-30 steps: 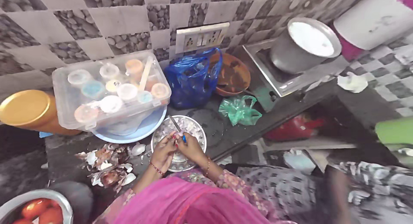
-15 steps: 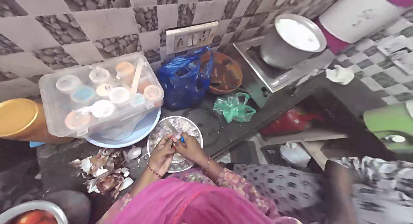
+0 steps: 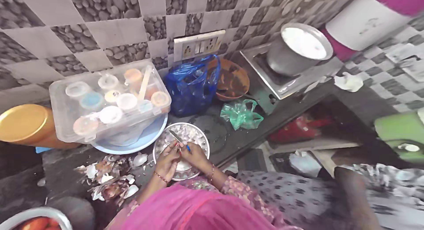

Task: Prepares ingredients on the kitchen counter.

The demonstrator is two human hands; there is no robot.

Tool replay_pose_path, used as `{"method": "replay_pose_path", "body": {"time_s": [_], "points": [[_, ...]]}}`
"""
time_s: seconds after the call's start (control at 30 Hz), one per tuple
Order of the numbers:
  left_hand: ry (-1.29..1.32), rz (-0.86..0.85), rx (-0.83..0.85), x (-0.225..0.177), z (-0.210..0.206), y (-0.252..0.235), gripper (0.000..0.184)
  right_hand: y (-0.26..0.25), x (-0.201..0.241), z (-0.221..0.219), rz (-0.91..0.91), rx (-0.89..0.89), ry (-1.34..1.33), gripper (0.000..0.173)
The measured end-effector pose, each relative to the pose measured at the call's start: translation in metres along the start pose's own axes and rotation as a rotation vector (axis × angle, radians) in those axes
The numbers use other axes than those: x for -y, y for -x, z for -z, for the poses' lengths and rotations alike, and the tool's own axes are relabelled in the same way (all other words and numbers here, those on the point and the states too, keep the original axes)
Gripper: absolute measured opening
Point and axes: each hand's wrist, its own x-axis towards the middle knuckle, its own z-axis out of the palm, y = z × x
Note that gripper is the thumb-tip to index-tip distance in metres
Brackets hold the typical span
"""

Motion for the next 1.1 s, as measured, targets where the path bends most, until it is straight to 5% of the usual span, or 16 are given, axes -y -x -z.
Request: {"method": "replay_pose_path", "body": {"time_s": [0.43, 1.1], "points": [[0.012, -0.016, 0.092, -0.004, -0.001, 0.006, 0.038, 0.002, 0.008, 0.013, 0.043, 0.057, 0.027, 0.043], [-0.06, 0.007, 0.014, -0.009, -0.006, -0.003, 0.034, -0.007, 0.002, 0.004, 0.042, 0.067, -0.047, 0.045]]}}
